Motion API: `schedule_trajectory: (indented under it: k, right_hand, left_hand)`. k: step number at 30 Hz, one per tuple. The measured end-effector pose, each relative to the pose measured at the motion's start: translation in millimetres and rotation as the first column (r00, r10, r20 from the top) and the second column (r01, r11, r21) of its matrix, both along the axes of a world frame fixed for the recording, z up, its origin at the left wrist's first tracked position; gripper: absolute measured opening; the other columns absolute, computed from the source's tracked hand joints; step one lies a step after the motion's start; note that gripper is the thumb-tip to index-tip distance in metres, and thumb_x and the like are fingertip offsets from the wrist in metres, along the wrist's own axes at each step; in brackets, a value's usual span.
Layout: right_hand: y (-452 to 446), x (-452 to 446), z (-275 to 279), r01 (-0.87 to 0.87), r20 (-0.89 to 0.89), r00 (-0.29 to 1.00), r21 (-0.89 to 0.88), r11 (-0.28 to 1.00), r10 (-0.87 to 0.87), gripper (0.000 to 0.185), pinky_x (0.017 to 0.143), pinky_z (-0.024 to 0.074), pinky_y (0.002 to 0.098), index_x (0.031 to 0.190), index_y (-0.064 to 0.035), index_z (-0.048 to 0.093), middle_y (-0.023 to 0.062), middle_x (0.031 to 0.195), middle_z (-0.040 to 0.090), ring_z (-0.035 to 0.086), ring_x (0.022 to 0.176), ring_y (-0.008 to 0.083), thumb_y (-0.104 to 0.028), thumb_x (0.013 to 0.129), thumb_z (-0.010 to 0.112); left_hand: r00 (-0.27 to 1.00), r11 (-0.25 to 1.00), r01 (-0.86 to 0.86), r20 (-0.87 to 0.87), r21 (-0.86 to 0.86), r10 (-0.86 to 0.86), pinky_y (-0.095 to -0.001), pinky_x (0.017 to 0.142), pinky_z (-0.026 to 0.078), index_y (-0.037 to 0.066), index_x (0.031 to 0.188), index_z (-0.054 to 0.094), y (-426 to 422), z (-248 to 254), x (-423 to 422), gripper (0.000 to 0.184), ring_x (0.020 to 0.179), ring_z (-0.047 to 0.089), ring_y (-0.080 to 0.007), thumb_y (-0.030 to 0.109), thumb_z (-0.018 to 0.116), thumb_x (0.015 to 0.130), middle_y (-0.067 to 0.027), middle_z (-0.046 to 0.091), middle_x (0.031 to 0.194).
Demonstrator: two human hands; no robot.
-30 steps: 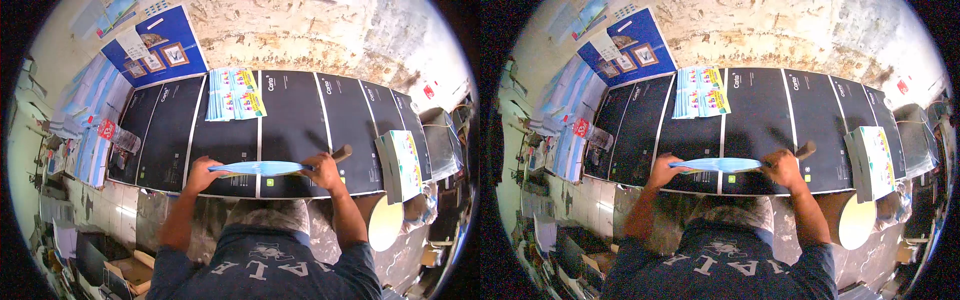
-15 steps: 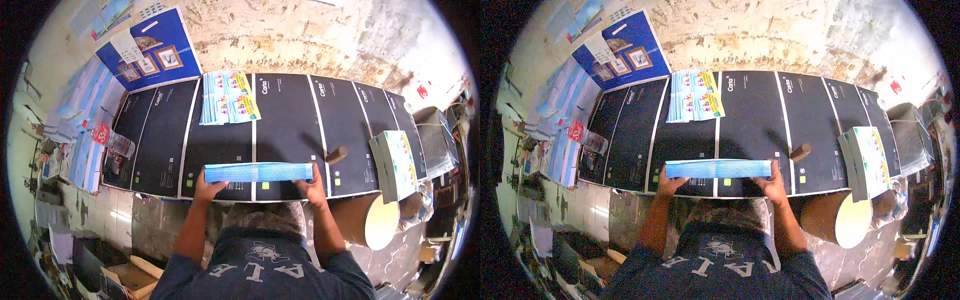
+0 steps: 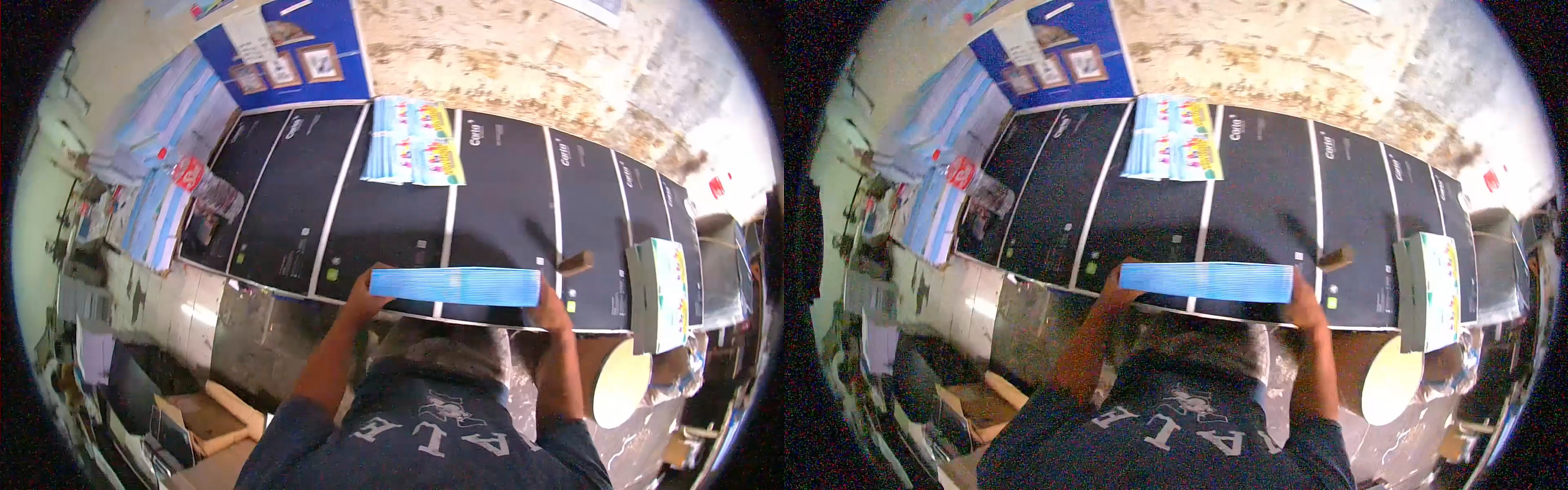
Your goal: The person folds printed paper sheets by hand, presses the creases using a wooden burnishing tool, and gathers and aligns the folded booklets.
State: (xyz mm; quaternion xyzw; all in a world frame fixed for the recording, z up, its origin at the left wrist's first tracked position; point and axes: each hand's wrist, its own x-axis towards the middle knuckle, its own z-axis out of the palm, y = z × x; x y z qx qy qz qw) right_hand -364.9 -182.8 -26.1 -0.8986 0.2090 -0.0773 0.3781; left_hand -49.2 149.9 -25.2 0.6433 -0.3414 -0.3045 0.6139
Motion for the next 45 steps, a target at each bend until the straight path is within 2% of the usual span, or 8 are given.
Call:
schedule_trajectory:
  k: [3, 5, 8, 17, 21, 23, 27, 45]
  right_hand:
    - [37, 40, 133, 0.309, -0.31, 0.885, -0.165, 0.937, -0.347, 0.059, 0.103, 0.0455, 0.046, 0.136, 0.001, 0.047, 0.0279, 0.132, 0.056, 0.056, 0.117, 0.0444, -0.002, 0.079, 0.065]
    - [55, 69, 171, 0.374, 0.047, 0.923, -0.352, 0.858, -0.383, 0.055, 0.1, 0.0459, 0.0469, 0.131, -0.0009, 0.053, 0.024, 0.127, 0.06, 0.059, 0.114, 0.0413, -0.004, 0.078, 0.067]
    - [139, 136, 200, -0.055, 0.183, 0.967, -0.53, 0.846, 0.177, 0.068, 0.114, 0.0272, 0.0535, 0.135, -0.0034, 0.051, 0.017, 0.139, 0.051, 0.044, 0.133, 0.0349, -0.033, 0.079, 0.075]
    - [170, 193, 131, -0.345, -0.189, 0.939, -0.526, 0.777, 0.289, 0.059, 0.103, 0.039, 0.0485, 0.125, -0.0069, 0.058, 0.0126, 0.123, 0.061, 0.056, 0.119, 0.0304, -0.039, 0.078, 0.075]
    - [176, 205, 125, -0.281, 0.015, 0.948, -0.43, 0.858, 0.318, 0.041, 0.094, 0.0456, 0.0413, 0.11, -0.0079, 0.066, 0.0119, 0.107, 0.068, 0.064, 0.104, 0.0291, -0.033, 0.08, 0.074]
    - [173, 210, 120, -0.257, 0.06, 0.949, -0.425, 0.868, 0.311, 0.038, 0.094, 0.0457, 0.0415, 0.108, -0.0085, 0.067, 0.0108, 0.103, 0.069, 0.066, 0.1, 0.0288, -0.033, 0.081, 0.073]
    - [160, 196, 122, -0.278, 0.022, 0.946, -0.456, 0.845, 0.323, 0.033, 0.092, 0.049, 0.0427, 0.103, -0.0092, 0.068, 0.0091, 0.098, 0.071, 0.067, 0.099, 0.0298, -0.035, 0.083, 0.068]
    - [77, 129, 123, -0.268, -0.174, 0.962, -0.429, 0.863, 0.212, 0.033, 0.089, 0.0511, 0.0468, 0.108, -0.0111, 0.067, 0.0152, 0.103, 0.07, 0.067, 0.096, 0.0346, -0.035, 0.087, 0.065]
  left_hand:
    - [0.996, 0.997, -0.072, -0.059, 0.006, 0.072, -0.0303, 0.087, 0.049, 0.006, 0.102, 0.064, -5, 28, -12, 0.029, 0.095, 0.06, -0.0108, 0.002, 0.077, 0.077, -0.0015, 0.066, 0.098]
    - [0.995, 0.996, -0.09, -0.037, 0.023, 0.09, -0.0303, 0.087, 0.049, 0.007, 0.102, 0.064, -8, 30, -11, 0.028, 0.096, 0.06, -0.0104, 0.0, 0.076, 0.077, -0.0015, 0.066, 0.097]
    - [0.99, 0.998, -0.033, -0.132, 0.049, 0.039, -0.0307, 0.087, 0.049, 0.006, 0.104, 0.064, -9, 24, -6, 0.031, 0.097, 0.061, -0.0117, -0.001, 0.076, 0.076, -0.003, 0.065, 0.099]
    - [0.921, 0.996, 0.034, 0.386, 0.078, -0.062, -0.032, 0.083, 0.05, 0.005, 0.105, 0.063, -12, 5, 1, 0.031, 0.09, 0.063, -0.0187, 0.0, 0.075, 0.077, -0.0058, 0.066, 0.097]
    - [0.916, 0.978, -0.042, -0.398, -0.204, -0.044, -0.0303, 0.074, 0.05, 0.005, 0.1, 0.064, -15, -9, 2, 0.025, 0.083, 0.062, -0.0143, 0.005, 0.075, 0.078, -0.0032, 0.065, 0.092]
    - [0.958, 0.985, -0.074, 0.285, 0.156, 0.026, -0.0288, 0.068, 0.048, 0.006, 0.094, 0.064, -16, 6, 5, 0.019, 0.078, 0.059, -0.0095, 0.011, 0.076, 0.08, 0.0005, 0.063, 0.086]
    - [0.962, 0.998, -0.041, -0.269, 0.057, 0.055, -0.028, 0.068, 0.046, 0.006, 0.087, 0.065, -19, 10, 1, 0.02, 0.075, 0.057, -0.0079, 0.014, 0.081, 0.078, 0.0028, 0.062, 0.077]
    - [0.998, 0.988, -0.038, 0.051, 0.149, 0.031, -0.0281, 0.071, 0.049, 0.005, 0.084, 0.067, -26, 31, 10, 0.021, 0.077, 0.06, -0.0082, 0.014, 0.084, 0.077, 0.0006, 0.068, 0.082]
